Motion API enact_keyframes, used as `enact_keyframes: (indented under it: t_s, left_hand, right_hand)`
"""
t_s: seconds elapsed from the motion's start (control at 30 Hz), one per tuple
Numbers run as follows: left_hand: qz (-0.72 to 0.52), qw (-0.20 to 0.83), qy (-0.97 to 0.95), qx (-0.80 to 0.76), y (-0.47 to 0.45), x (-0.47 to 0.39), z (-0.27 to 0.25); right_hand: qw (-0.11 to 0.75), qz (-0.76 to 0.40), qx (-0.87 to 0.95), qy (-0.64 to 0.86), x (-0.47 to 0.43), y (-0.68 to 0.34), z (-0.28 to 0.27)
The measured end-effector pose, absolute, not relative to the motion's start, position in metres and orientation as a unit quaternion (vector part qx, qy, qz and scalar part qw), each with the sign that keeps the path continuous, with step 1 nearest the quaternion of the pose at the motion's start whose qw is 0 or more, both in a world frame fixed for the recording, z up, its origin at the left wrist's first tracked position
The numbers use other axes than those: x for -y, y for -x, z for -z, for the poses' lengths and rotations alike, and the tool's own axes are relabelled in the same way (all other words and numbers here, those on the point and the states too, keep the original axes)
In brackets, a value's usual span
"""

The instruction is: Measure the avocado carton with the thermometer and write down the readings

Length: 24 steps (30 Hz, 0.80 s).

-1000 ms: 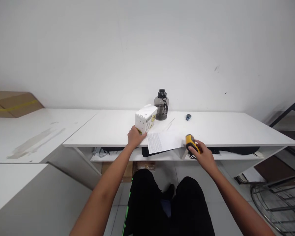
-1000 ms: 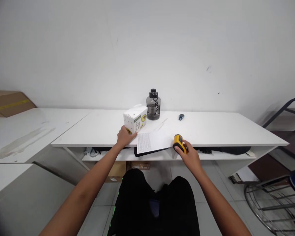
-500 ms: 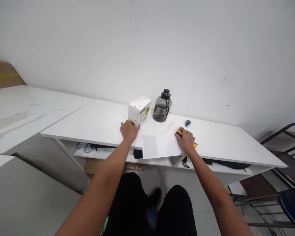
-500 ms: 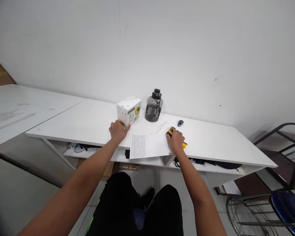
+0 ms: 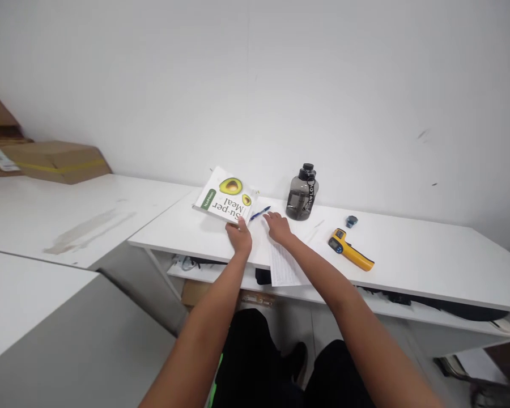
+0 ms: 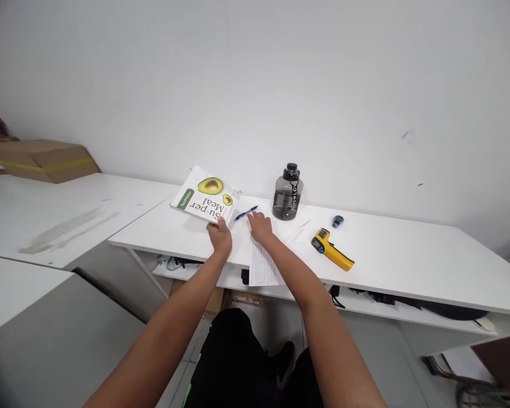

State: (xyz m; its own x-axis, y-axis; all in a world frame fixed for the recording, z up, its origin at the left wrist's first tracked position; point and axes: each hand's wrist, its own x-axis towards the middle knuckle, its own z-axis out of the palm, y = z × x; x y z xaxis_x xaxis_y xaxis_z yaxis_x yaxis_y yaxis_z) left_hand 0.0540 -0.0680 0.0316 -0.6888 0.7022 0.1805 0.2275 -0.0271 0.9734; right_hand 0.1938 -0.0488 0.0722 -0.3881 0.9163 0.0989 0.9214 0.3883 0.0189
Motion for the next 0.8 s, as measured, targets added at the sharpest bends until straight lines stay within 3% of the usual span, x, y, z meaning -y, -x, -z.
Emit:
enact_keyframes:
  t_s: [0.57, 0.8]
  left_hand:
    - [-0.615, 0.198, -0.357, -0.674, -0.057, 0.072, -0.031]
    - [-0.607, 0.197, -0.355, -0.683, -0.059, 0.071, -0.032]
  right_hand:
    - [-0.059, 0.072, 0.877, 0.471, -0.01, -0.145, -0.077]
    - [-0.107, 0.093, 0.877, 0.459, -0.01, -0.181, -0.079]
